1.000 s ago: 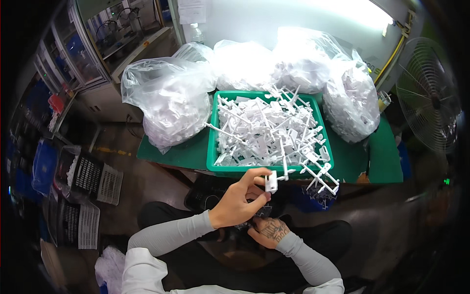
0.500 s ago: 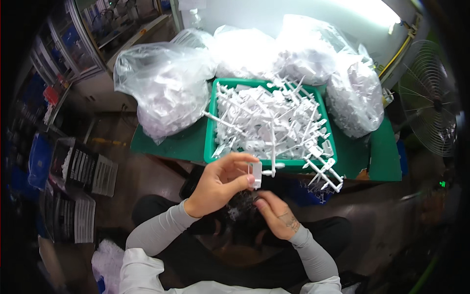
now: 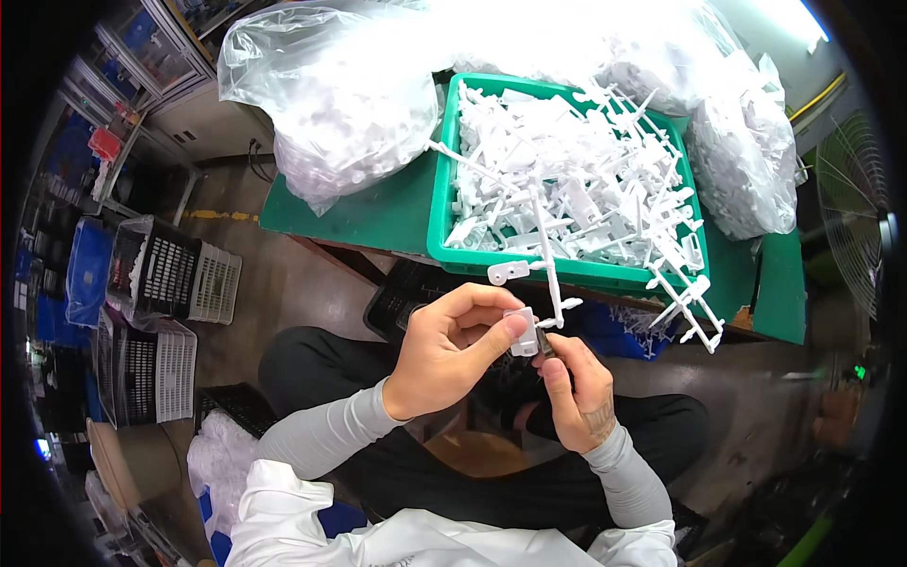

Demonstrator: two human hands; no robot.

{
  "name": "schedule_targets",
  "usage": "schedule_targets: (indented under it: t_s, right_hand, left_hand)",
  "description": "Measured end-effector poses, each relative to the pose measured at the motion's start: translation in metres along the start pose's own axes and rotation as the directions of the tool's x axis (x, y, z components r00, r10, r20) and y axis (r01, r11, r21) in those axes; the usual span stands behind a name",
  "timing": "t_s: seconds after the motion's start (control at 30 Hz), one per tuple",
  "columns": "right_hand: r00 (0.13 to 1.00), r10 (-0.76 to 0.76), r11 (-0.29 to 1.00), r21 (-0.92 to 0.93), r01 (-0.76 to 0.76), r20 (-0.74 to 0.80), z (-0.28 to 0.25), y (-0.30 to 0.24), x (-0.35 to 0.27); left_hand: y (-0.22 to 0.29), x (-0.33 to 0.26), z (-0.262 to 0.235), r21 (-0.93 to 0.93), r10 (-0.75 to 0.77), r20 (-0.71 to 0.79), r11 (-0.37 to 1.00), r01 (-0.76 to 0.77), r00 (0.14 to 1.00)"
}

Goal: The person trims excess plastic material from white plastic lighting fixture components using cutting pliers.

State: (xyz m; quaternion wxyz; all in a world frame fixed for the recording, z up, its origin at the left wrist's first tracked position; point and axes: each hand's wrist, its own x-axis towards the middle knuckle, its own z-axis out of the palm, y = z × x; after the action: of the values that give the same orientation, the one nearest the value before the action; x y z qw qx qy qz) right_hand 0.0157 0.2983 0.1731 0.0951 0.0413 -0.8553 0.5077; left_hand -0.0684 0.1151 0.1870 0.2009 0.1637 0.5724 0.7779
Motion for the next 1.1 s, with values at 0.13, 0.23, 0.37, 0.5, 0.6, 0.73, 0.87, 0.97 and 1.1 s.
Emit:
schedule_targets:
  t_s: [0.13,0.23,0.37,0.5,0.6,0.73,0.87,0.97,1.1]
  right_hand:
    - [1.0,-0.008,1.0,-0.026,0.008,0.013,0.0,-0.003,0.0]
    - [1.0,0.02,1.0,0.001,-0.02,0.02,0.001,-0.002,-0.002]
    - [1.0,0.013,1.0,-0.024,-0.013,0.012,0.001,-0.003,-0.002]
    - [0.999,-0.02,0.999,-0.046,0.021,0.029,0.006,-0.008,-0.001]
    - [0.998,-0.033,0.997,-0.063,0.037,0.05,0.012,-0.01,-0.004]
    - [0.997,-0.027,0.997,-0.066,0.032,0.074,0.014,-0.013,-0.007]
    - [0.995,0.083,0.995,0.056,-0.086,0.061,0.008,-0.007,-0.011]
    - [0.997,-0.037,0.994,0.102,0.044,-0.074,0.011,-0.004,-0.001]
    - [0.996,-0.02,0.988,0.151,0.032,-0.082,0.006,-0.003,-0.002]
  left_hand:
    - [0.001,-0.003,0.001,0.012,0.002,-0.04,1.0,-0.002,0.999]
    - [-0.002,-0.003,0.001,0.01,-0.01,-0.052,1.0,0.01,0.999]
    - [-0.005,-0.002,0.004,0.015,0.0,-0.064,1.0,0.001,0.998]
    - [-0.017,0.001,0.013,-0.042,0.112,-0.179,0.992,-0.121,0.977]
    - [-0.024,0.006,0.017,-0.08,0.13,-0.28,0.984,-0.158,0.951]
    - [-0.024,0.006,0.019,0.207,0.262,-0.291,0.956,-0.207,0.92]
    - [-0.011,0.003,0.014,0.166,0.2,-0.302,0.974,-0.156,0.932]
    - [-0.008,-0.008,0.012,0.189,0.12,-0.203,0.979,-0.081,0.972]
    - [-0.004,-0.011,0.014,0.219,0.089,-0.098,0.973,-0.066,0.991]
